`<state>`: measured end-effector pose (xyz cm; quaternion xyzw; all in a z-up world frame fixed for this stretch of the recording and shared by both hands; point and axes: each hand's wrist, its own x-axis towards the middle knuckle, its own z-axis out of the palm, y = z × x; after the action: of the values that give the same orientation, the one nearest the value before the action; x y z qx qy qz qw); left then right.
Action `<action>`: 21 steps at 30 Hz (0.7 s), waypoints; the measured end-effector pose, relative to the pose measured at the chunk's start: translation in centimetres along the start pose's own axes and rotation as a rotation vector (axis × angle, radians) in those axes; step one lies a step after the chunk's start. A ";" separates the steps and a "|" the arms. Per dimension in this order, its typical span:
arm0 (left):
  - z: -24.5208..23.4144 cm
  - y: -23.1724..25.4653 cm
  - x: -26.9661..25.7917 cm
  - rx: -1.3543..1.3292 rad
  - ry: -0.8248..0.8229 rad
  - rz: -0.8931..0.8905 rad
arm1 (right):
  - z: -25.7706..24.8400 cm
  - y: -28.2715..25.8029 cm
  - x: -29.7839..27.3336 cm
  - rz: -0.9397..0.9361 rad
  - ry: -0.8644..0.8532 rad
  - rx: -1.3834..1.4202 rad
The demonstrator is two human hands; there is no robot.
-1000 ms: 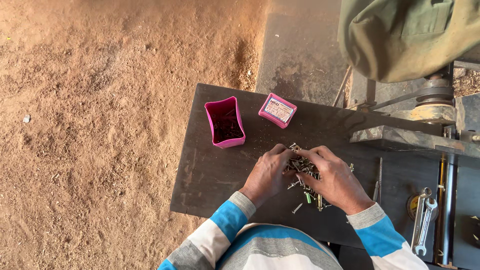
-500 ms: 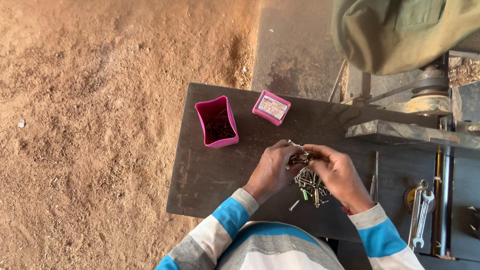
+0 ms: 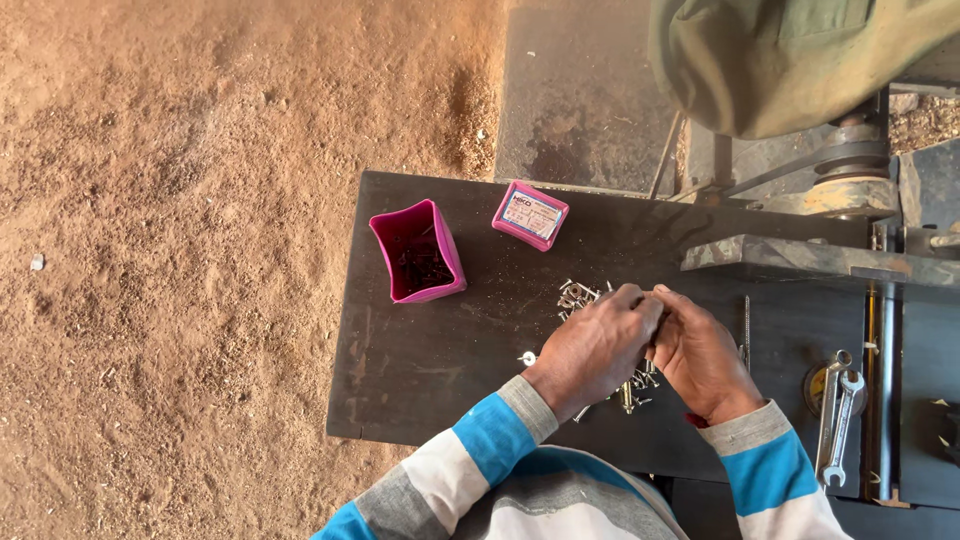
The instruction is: The person sorts through a pile of screws and nails on a workbench, placing them into a pink container and a yellow box, and then picks up and handles various wrenches and metal rods near a table saw.
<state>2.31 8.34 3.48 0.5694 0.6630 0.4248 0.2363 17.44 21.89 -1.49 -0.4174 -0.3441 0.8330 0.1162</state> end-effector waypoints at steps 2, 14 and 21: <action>-0.1 0.2 0.2 -0.027 -0.064 -0.017 | -0.6 0.3 0.3 0.022 0.084 0.043; -5.9 3.6 -1.9 -0.130 0.195 0.143 | -1.1 0.1 0.6 0.074 0.023 0.244; -13.6 4.8 -7.6 0.223 0.588 0.124 | -1.1 -0.6 0.1 0.268 -0.354 0.717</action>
<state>-4.08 -2.94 13.36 0.4838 0.7095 0.5093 -0.0558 18.16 22.90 -1.58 -0.2419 0.0101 0.9666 0.0838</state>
